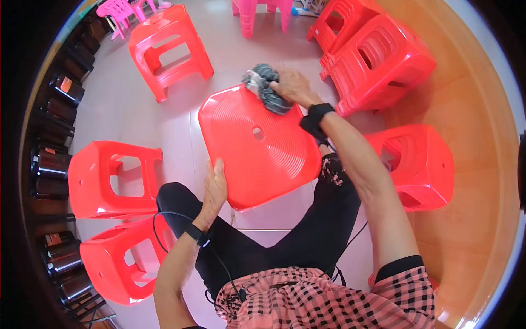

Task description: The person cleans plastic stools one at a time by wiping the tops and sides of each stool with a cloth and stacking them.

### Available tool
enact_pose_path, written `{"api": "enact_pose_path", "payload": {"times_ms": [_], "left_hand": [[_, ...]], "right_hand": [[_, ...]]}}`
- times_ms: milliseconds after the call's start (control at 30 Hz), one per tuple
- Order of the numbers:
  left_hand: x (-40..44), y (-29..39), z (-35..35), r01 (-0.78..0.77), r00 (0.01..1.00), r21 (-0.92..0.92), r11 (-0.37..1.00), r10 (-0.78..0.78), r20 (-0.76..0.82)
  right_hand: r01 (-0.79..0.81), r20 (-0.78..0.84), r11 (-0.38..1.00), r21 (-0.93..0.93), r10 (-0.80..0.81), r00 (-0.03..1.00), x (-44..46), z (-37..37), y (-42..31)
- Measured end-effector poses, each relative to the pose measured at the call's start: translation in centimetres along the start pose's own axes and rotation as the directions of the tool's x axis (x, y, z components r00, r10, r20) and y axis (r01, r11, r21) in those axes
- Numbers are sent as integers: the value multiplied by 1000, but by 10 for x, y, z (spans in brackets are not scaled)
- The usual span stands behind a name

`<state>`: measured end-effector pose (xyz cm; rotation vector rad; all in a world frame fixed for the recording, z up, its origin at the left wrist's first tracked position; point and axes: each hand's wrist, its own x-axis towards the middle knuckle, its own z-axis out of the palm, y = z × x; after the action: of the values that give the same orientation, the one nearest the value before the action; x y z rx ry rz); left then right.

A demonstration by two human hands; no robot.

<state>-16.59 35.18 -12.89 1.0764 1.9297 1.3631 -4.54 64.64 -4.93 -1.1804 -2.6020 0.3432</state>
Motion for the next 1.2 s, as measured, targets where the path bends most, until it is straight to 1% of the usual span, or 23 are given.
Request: {"api": "enact_pose_path", "payload": {"times_ms": [67,100,167,200,367,433,467,500,633,667,700,767,800,833,867,900,967,1000,1033,1100,1133,1167,1200], "left_hand": [[0,4,-1,27,1000,-11,1000,-27,7],[0,5,0,47,999,-22,999,-47,8],[1,6,2,40,999,-56,998,-40,10],[1,6,2,27,1000,-88,996,-27,4],[1,2,4,40,999,-56,998,-41,-17],[4,-1,3,53,998,-64,997,-55,-21],[4,-3,3,69,998,-44,997,-69,4],[4,-3,2,83,996,-25,996,-82,31],[2,2,3,-6,1000,15,1000,6,-25],[4,-3,4,51,999,-29,998,-51,-6],[6,-13,5,109,994,-72,991,-108,13],[11,-45,-1,-34,996,88,996,26,81],[10,-33,-5,149,984,-345,927,-105,142],[9,-24,-9,314,948,-692,649,-181,260],[5,-19,-18,338,940,-591,732,-228,255],[7,-21,-24,334,941,-588,737,-222,256],[9,-39,-37,509,859,-608,609,-316,403],[11,-61,-39,583,809,-505,636,-398,433],[9,-57,-36,586,806,-501,637,-396,440],[3,-36,-29,552,830,-442,707,-415,373],[0,-25,-29,508,849,-435,743,-349,395],[-2,-21,-28,513,846,-435,740,-351,401],[-3,-18,-27,492,853,-422,761,-325,408]], "right_hand": [[124,-94,992,-36,-127,987,-25,-10,21],[121,-89,992,-35,-124,988,-41,-17,24],[60,-21,998,-37,-61,998,-83,-31,20],[23,-35,999,-25,-24,999,-103,-32,19],[-60,22,995,85,58,998,-185,-49,-9],[-21,49,998,64,18,999,-207,-42,-16],[-16,50,994,107,11,999,-215,-39,-23],[41,23,995,88,-43,999,-219,-36,-31],[134,65,972,194,-149,987,-222,-6,-78],[152,48,969,196,-164,985,-216,-2,-94],[173,86,965,196,-193,977,-209,1,-109],[223,115,954,198,-249,962,-191,5,-125],[278,132,939,200,-307,943,-180,8,-129],[324,146,924,201,-356,923,-169,10,-131],[355,152,908,223,-392,907,-158,11,-133],[355,145,908,222,-390,909,-144,15,-134],[518,-40,836,179,-520,853,-116,25,-132],[495,-62,851,175,-492,868,-101,28,-126],[469,-83,867,168,-462,883,-84,29,-118],[336,-53,938,83,-332,942,-47,25,-99],[298,-112,952,62,-290,950,-31,29,-81],[261,-170,964,44,-250,953,-21,29,-59],[149,-107,989,17,-147,983,-17,14,-44]]}}
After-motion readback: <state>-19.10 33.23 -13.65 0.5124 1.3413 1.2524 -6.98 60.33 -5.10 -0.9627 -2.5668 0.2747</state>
